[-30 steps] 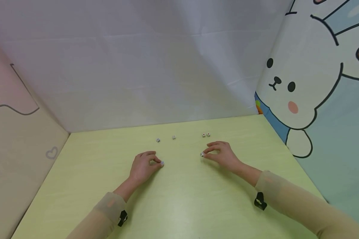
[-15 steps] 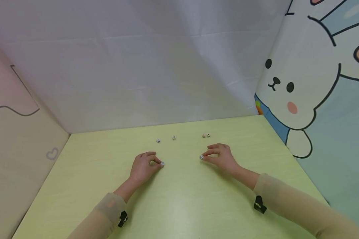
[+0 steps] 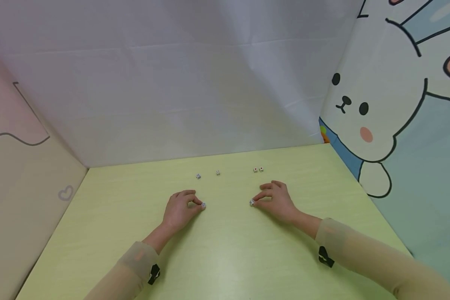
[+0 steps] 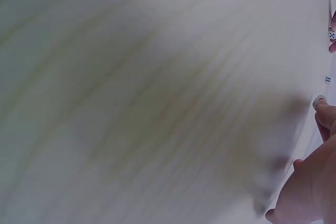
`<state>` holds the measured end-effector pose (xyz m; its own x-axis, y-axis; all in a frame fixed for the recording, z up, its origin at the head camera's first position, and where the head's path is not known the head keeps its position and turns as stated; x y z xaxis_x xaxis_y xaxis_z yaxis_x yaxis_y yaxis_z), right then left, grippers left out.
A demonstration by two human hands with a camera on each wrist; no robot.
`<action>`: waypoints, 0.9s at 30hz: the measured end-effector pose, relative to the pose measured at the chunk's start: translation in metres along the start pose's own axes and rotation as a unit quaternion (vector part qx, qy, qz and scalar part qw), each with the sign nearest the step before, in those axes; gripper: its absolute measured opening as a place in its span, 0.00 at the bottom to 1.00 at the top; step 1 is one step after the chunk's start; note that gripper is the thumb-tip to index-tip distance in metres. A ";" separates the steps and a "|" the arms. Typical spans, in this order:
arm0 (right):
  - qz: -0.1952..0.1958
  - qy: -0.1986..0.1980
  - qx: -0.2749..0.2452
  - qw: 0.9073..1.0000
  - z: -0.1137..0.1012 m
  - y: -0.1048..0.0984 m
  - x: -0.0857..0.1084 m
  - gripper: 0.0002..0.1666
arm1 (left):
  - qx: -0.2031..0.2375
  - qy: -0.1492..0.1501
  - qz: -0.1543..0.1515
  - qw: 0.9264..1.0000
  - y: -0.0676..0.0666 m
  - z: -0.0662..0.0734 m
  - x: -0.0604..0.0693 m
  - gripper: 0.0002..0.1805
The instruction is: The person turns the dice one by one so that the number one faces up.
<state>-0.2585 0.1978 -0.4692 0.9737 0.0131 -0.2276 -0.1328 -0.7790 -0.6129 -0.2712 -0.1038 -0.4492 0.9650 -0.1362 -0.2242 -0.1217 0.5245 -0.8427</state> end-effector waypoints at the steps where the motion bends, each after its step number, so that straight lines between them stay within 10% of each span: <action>1: 0.000 -0.003 0.000 1.000 0.000 0.000 0.000 0.05 | 0.000 -0.002 -0.001 1.000 0.000 0.000 0.000 0.07; 27: -0.001 -0.032 0.024 0.999 0.001 -0.001 0.005 0.05 | 0.003 0.007 0.006 1.000 0.004 -0.002 0.002 0.05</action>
<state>-0.2540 0.1994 -0.4703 0.9606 0.0557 -0.2724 -0.1408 -0.7474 -0.6493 -0.2697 -0.1040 -0.4539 0.9602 -0.1420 -0.2406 -0.1310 0.5317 -0.8367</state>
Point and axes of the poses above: each hand's wrist, its own x-axis away from the middle knuckle, its own y-axis out of the palm, z = x × y, the point moved 9 cm from there along -x, towards the middle knuckle, and after that the axes turned 13 degrees about z, right-handed, at the moved point
